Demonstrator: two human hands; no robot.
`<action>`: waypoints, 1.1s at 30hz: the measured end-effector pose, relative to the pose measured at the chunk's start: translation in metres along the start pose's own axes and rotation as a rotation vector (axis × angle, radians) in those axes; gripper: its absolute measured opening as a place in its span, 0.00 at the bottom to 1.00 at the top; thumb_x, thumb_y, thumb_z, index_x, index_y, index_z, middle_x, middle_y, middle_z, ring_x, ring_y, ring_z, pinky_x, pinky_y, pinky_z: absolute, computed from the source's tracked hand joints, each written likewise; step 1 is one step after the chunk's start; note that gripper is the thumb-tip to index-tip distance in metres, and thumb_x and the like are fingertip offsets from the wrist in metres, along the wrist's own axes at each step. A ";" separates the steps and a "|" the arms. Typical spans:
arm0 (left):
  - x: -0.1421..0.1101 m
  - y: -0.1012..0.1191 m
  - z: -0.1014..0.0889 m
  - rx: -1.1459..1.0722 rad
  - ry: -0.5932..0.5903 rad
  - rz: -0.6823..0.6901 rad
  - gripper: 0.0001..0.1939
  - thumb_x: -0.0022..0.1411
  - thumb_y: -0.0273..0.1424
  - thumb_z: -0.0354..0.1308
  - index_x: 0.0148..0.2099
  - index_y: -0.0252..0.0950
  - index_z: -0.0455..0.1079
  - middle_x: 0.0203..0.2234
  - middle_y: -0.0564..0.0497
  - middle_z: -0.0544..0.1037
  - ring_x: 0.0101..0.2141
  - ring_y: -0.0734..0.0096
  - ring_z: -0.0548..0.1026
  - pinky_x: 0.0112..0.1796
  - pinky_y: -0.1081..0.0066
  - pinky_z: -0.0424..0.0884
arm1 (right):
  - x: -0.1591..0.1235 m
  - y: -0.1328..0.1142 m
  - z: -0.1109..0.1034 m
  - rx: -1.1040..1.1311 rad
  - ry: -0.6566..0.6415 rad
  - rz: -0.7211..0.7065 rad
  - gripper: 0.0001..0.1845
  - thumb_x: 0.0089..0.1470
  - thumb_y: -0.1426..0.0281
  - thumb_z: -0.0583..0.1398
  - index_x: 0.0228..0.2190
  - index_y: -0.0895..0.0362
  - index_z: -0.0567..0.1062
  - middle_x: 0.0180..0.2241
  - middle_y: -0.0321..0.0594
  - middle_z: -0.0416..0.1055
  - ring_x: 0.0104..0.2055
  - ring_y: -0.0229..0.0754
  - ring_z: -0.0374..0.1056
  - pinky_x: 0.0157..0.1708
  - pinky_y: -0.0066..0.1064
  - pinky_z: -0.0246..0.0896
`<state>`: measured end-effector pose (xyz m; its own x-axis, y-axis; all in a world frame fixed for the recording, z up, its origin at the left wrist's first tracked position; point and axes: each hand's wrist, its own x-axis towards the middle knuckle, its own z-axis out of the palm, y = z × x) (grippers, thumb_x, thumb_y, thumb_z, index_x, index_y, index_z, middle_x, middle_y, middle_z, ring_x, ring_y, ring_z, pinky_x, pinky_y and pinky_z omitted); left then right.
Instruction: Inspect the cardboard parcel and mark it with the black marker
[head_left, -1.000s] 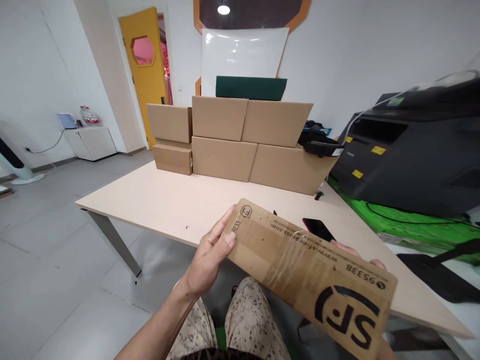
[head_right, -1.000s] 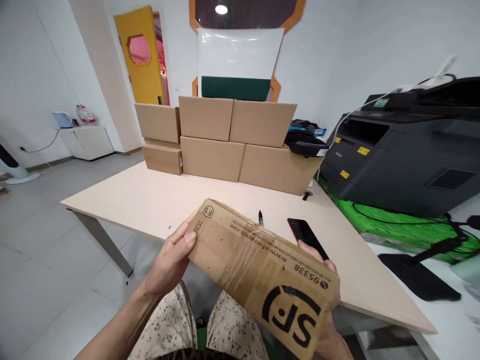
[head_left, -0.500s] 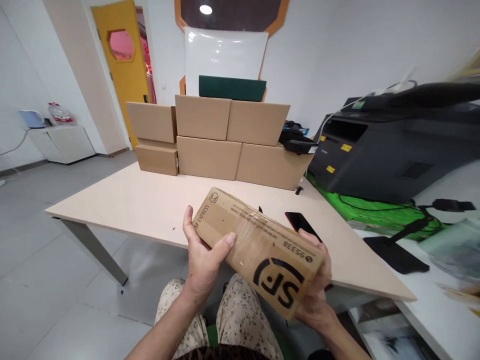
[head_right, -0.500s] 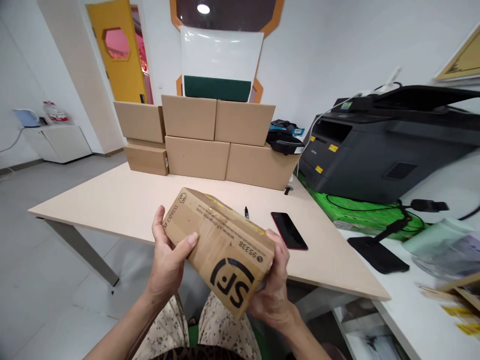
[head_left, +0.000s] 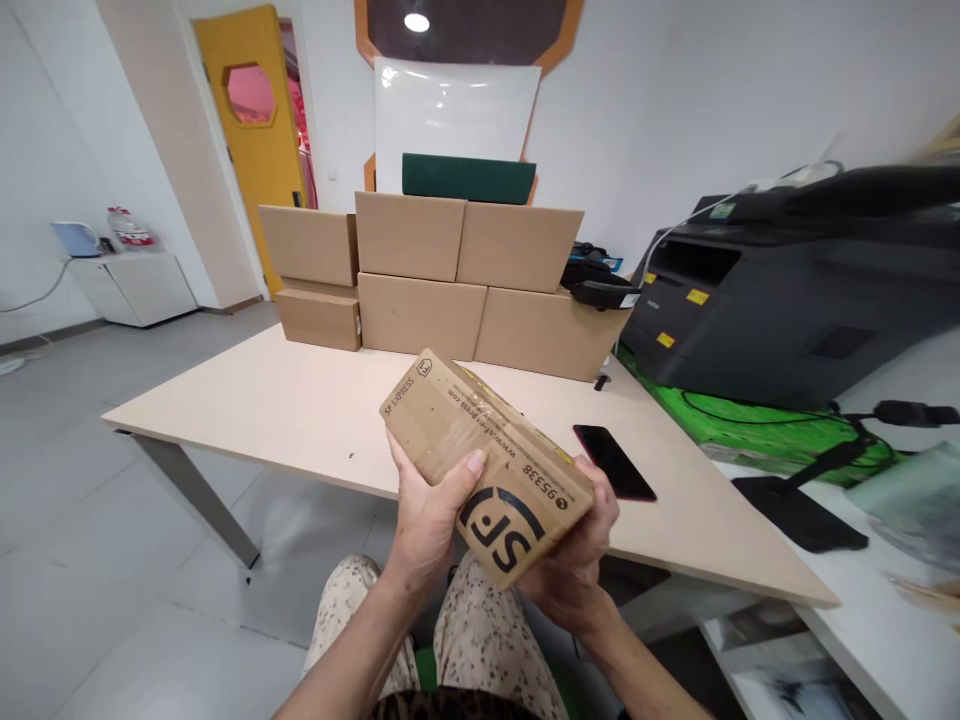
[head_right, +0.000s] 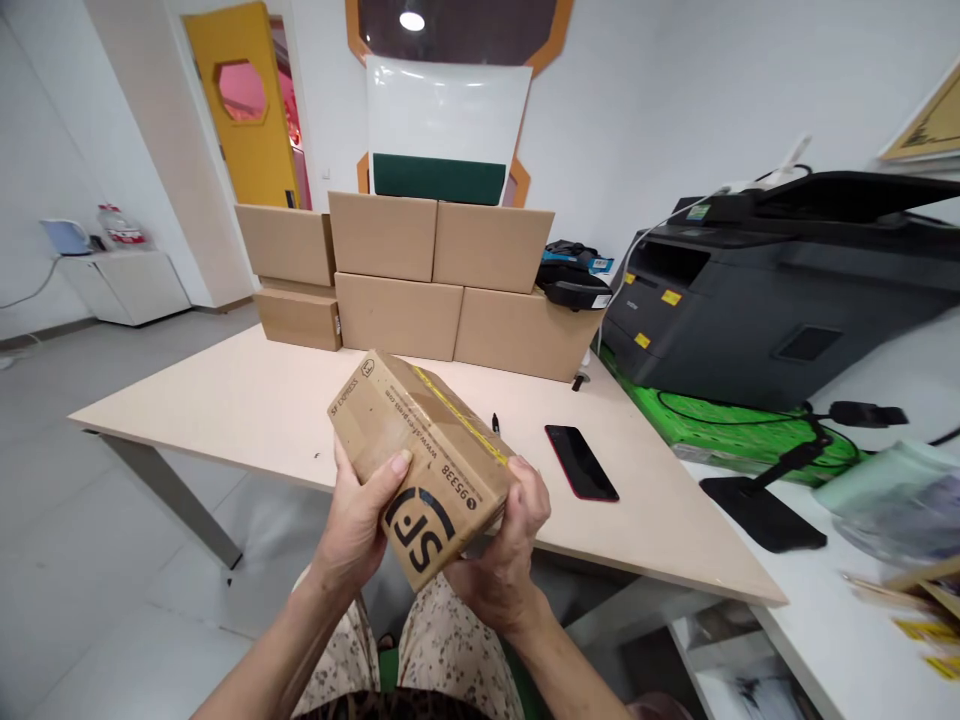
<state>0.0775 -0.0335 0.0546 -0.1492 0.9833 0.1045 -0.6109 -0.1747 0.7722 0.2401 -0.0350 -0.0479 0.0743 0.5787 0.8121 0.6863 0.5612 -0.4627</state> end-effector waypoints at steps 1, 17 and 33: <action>-0.001 -0.001 0.002 -0.039 -0.021 -0.003 0.60 0.51 0.35 0.75 0.74 0.50 0.38 0.60 0.41 0.72 0.53 0.54 0.76 0.52 0.57 0.75 | 0.002 0.000 0.002 -0.030 0.045 -0.058 0.59 0.50 0.62 0.68 0.69 0.44 0.35 0.68 0.57 0.45 0.68 0.77 0.47 0.55 0.80 0.53; -0.009 0.023 -0.018 -0.064 -0.070 -0.598 0.37 0.49 0.55 0.69 0.56 0.38 0.73 0.45 0.38 0.82 0.47 0.42 0.79 0.39 0.54 0.77 | 0.020 0.034 -0.014 -0.136 -0.289 -0.275 0.17 0.46 0.66 0.71 0.37 0.32 0.79 0.40 0.35 0.75 0.53 0.58 0.68 0.65 0.74 0.31; 0.014 -0.009 -0.041 -0.058 0.067 -0.144 0.19 0.42 0.37 0.73 0.37 0.38 0.74 0.36 0.51 0.82 0.50 0.51 0.78 0.50 0.59 0.74 | 0.083 -0.009 -0.043 0.372 -0.381 0.297 0.49 0.49 0.51 0.70 0.67 0.52 0.60 0.68 0.53 0.59 0.70 0.65 0.53 0.66 0.61 0.50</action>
<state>0.0491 -0.0200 0.0237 -0.1071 0.9931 -0.0482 -0.6735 -0.0368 0.7383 0.2713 -0.0181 0.0389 -0.0878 0.8746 0.4768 0.3722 0.4728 -0.7987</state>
